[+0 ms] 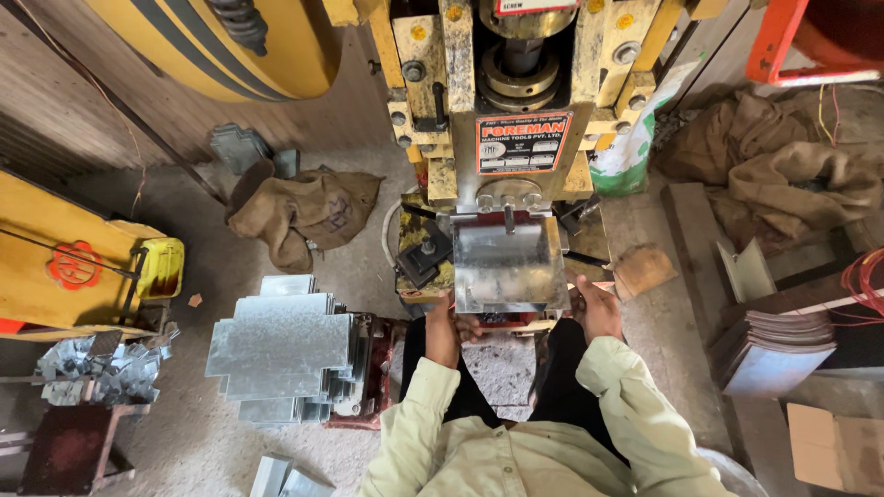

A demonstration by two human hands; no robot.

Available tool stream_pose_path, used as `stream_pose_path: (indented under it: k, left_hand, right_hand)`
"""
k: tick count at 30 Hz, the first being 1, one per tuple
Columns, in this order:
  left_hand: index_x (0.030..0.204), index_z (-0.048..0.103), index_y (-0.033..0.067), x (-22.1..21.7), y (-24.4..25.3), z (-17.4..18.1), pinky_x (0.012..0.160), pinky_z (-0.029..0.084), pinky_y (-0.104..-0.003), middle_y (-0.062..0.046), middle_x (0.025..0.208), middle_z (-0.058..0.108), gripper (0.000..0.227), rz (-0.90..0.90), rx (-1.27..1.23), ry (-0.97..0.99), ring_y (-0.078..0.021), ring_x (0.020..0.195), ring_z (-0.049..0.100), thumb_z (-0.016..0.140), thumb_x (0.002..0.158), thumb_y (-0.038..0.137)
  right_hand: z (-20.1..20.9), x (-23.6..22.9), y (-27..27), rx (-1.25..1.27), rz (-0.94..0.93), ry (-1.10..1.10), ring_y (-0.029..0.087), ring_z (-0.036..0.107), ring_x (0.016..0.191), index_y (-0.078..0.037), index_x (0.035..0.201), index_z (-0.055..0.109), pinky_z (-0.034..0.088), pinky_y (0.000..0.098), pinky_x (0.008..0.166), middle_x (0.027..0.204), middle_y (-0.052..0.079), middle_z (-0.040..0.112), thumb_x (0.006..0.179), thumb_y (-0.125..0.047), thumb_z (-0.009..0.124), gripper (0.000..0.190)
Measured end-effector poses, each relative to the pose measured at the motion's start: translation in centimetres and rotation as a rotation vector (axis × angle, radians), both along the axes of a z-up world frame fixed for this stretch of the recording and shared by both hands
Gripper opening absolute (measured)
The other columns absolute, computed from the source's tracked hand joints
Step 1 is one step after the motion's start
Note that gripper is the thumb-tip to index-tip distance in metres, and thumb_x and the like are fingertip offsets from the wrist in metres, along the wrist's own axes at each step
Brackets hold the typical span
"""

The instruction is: The person operates a yellow hydraulic press machine in a workshop. They repeatedly pick up flat metal sheets from a stack, place them into the press die, activate the machine to stamp the metal, and then remove the processed sheets to place them in a separate pile.

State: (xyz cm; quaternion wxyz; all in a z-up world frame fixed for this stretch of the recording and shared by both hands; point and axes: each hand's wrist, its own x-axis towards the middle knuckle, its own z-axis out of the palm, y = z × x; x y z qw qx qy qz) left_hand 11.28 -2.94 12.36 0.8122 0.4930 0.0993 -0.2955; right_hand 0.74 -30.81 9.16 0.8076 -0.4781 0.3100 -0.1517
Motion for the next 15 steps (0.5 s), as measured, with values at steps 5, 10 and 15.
stream_pose_path:
  k: [5, 10, 15]
  left_hand:
    - [0.147, 0.046, 0.0047, -0.1, 0.4, 0.5, 0.049, 0.052, -0.032, -0.014, 0.071, 0.065, 0.073, -0.043, 0.006, -0.038, -0.0211, 0.055, 0.065, 0.036, 0.103, 0.062]
    - [0.150, 0.047, 0.0024, -0.1, 1.0, 1.3, 0.048, 0.051, -0.032, -0.013, 0.080, 0.069, 0.085, -0.094, -0.036, -0.102, -0.0192, 0.054, 0.064, 0.028, 0.100, 0.069]
    - [0.147, 0.044, -0.0018, -0.4, 0.2, 1.7, 0.049, 0.052, -0.030, -0.014, 0.088, 0.070, 0.094, -0.218, -0.129, -0.183, -0.0184, 0.057, 0.066, 0.022, 0.099, 0.076]
  right_hand:
    - [0.3, 0.0, 0.0, 0.014, 0.022, -0.031, 0.011, 0.053, 0.069, -0.002, 0.132, 0.069, 0.046, 0.0279, 0.061, 0.082, 0.000, 0.058, 0.105, -0.037, 0.057, 0.046]
    - [2.8, 1.6, 0.5, 0.027, -0.109, -0.002, 0.024, 0.057, 0.065, -0.008, 0.111, 0.056, 0.048, 0.0366, 0.057, 0.083, 0.010, 0.064, 0.102, -0.044, 0.056, 0.037]
    - [3.2, 5.9, -1.3, 0.222, 0.042, 0.010, 0.019, 0.063, 0.072, -0.009, 0.112, 0.067, 0.050, 0.0350, 0.060, 0.092, 0.007, 0.067, 0.099, -0.048, 0.054, 0.043]
